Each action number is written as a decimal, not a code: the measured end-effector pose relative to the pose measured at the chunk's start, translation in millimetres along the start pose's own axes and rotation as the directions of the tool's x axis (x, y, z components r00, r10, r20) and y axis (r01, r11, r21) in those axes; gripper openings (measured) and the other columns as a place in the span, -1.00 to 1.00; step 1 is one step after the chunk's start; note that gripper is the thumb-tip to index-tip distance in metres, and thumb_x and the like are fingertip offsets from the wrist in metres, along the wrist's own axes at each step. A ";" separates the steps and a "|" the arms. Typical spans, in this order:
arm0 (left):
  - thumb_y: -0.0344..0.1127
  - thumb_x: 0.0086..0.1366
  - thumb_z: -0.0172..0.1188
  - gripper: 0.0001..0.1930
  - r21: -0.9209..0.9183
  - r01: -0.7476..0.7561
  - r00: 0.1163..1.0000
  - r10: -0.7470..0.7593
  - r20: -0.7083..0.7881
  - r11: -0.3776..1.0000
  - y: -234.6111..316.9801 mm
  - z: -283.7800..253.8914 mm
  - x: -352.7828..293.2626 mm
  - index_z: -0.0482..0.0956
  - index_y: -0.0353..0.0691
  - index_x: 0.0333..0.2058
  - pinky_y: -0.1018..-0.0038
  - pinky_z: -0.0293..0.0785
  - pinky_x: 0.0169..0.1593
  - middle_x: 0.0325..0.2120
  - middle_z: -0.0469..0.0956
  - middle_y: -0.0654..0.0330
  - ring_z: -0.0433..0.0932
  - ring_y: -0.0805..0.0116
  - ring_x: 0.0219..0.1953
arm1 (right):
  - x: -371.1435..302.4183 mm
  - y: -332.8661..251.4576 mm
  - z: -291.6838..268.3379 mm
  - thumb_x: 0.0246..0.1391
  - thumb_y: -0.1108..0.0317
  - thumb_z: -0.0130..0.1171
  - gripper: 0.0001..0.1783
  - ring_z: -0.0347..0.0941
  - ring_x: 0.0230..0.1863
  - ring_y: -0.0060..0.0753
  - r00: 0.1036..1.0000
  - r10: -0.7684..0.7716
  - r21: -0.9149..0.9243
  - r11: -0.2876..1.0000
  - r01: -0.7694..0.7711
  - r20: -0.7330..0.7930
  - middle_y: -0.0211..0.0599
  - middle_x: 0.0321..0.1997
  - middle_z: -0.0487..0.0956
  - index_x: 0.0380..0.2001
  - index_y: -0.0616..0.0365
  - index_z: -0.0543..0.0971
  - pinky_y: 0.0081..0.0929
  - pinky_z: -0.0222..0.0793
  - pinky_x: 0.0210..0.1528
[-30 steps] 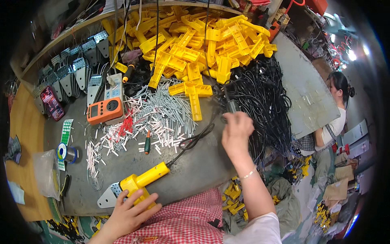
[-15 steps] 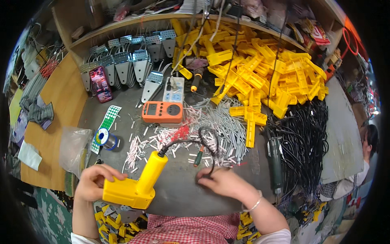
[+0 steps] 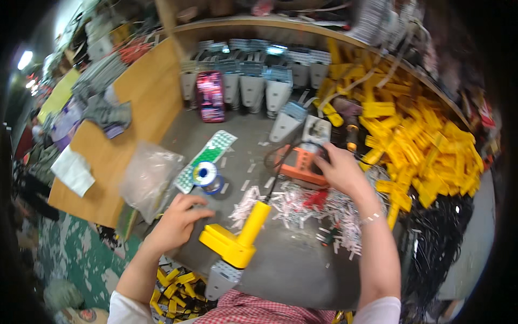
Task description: The person solders wires from a wire harness to a circuit board using a soldering iron, then assembles the circuit board and wire harness into a yellow plastic housing with an electric screwdriver and pliers.
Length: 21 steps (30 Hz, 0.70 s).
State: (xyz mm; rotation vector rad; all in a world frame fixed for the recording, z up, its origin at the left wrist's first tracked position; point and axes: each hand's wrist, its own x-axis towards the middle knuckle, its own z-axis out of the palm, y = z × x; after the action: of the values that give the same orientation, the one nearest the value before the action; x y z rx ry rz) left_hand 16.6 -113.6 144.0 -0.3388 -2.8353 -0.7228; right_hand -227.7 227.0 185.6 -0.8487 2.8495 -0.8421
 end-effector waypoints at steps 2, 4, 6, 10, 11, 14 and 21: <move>-0.61 0.17 0.20 -0.73 -0.089 0.064 0.979 -0.080 -0.189 0.994 -27.7 -1.8 5.6 0.67 -0.23 -0.15 0.18 0.46 0.14 -0.09 0.60 0.03 0.54 -0.05 0.02 | 0.0 -4.1 4.5 0.23 0.30 0.18 -0.73 0.61 -0.10 0.17 0.999 -0.036 0.060 0.998 0.036 0.006 0.15 -0.21 0.66 -0.16 0.33 0.53 -0.17 0.47 -0.07; -0.58 0.21 0.18 -0.74 -0.029 0.133 0.950 -0.136 -0.281 0.991 -51.1 -4.6 32.8 0.65 -0.29 -0.12 0.16 0.50 0.09 -0.09 0.60 -0.05 0.56 -0.11 -0.01 | 9.2 16.3 3.0 0.26 0.28 0.18 -0.74 0.55 -0.30 -0.23 0.999 0.048 0.142 0.989 -0.048 0.008 -0.17 -0.36 0.61 -0.17 0.30 0.54 -0.34 0.43 -0.19; -0.56 0.19 0.19 -0.71 0.018 0.202 0.945 -0.190 -0.267 0.979 -68.9 -10.2 55.5 0.62 -0.30 -0.09 0.14 0.51 0.08 -0.07 0.59 -0.06 0.56 -0.15 -0.01 | 22.6 12.0 4.2 0.28 0.23 0.19 -0.73 0.37 -0.35 -0.57 0.981 0.180 0.451 0.871 -0.196 0.079 -0.44 -0.42 0.49 -0.21 0.27 0.56 -0.45 0.36 -0.26; -0.49 0.09 0.24 -0.56 0.360 0.408 0.887 -0.458 0.063 0.839 -97.3 -1.1 89.2 0.50 -0.31 0.00 0.07 0.53 0.09 -0.04 0.56 -0.13 0.58 -0.18 0.02 | 25.2 6.8 9.4 0.30 0.29 0.18 -0.83 0.34 -0.30 -0.66 0.987 0.104 0.330 0.934 -0.140 0.124 -0.54 -0.33 0.51 -0.26 0.18 0.52 -0.57 0.32 -0.18; -0.44 0.01 0.31 -0.47 0.347 0.446 0.869 -0.492 0.054 0.825 -103.4 -0.2 91.1 0.45 -0.31 0.02 0.07 0.54 0.08 -0.05 0.55 -0.16 0.57 -0.18 0.04 | 20.2 2.9 7.7 0.32 0.26 0.17 -0.80 0.37 -0.27 -0.60 0.983 0.114 0.237 0.961 -0.145 0.141 -0.48 -0.33 0.53 -0.23 0.19 0.52 -0.51 0.36 -0.14; -0.50 0.05 0.33 -0.41 0.148 0.594 0.786 -0.609 0.100 0.791 -116.8 -5.4 96.3 0.39 -0.34 0.11 0.07 0.50 0.12 -0.01 0.60 -0.25 0.57 -0.22 0.10 | 15.1 1.7 11.9 0.34 0.23 0.16 -0.75 0.42 -0.25 -0.46 0.996 0.005 0.139 0.990 -0.017 0.088 -0.33 -0.31 0.55 -0.18 0.23 0.48 -0.42 0.40 -0.09; -0.62 0.09 0.34 -0.39 -0.329 0.574 0.749 -0.643 -0.160 0.750 -51.3 -25.8 100.9 0.37 -0.39 0.15 0.33 0.56 0.02 -0.21 0.66 -0.07 0.67 0.15 -0.09 | 4.3 -1.8 9.4 0.30 0.20 0.12 -0.66 0.57 -0.04 0.19 0.990 -0.047 -0.085 0.995 0.059 0.132 0.09 -0.14 0.66 -0.08 0.30 0.49 -0.11 0.45 0.02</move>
State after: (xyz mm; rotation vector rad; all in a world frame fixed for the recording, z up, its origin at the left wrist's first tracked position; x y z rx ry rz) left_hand -90.1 -152.8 167.9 0.6657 -2.5673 -1.1630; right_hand -228.6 218.9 179.0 -0.9560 2.7796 -0.6431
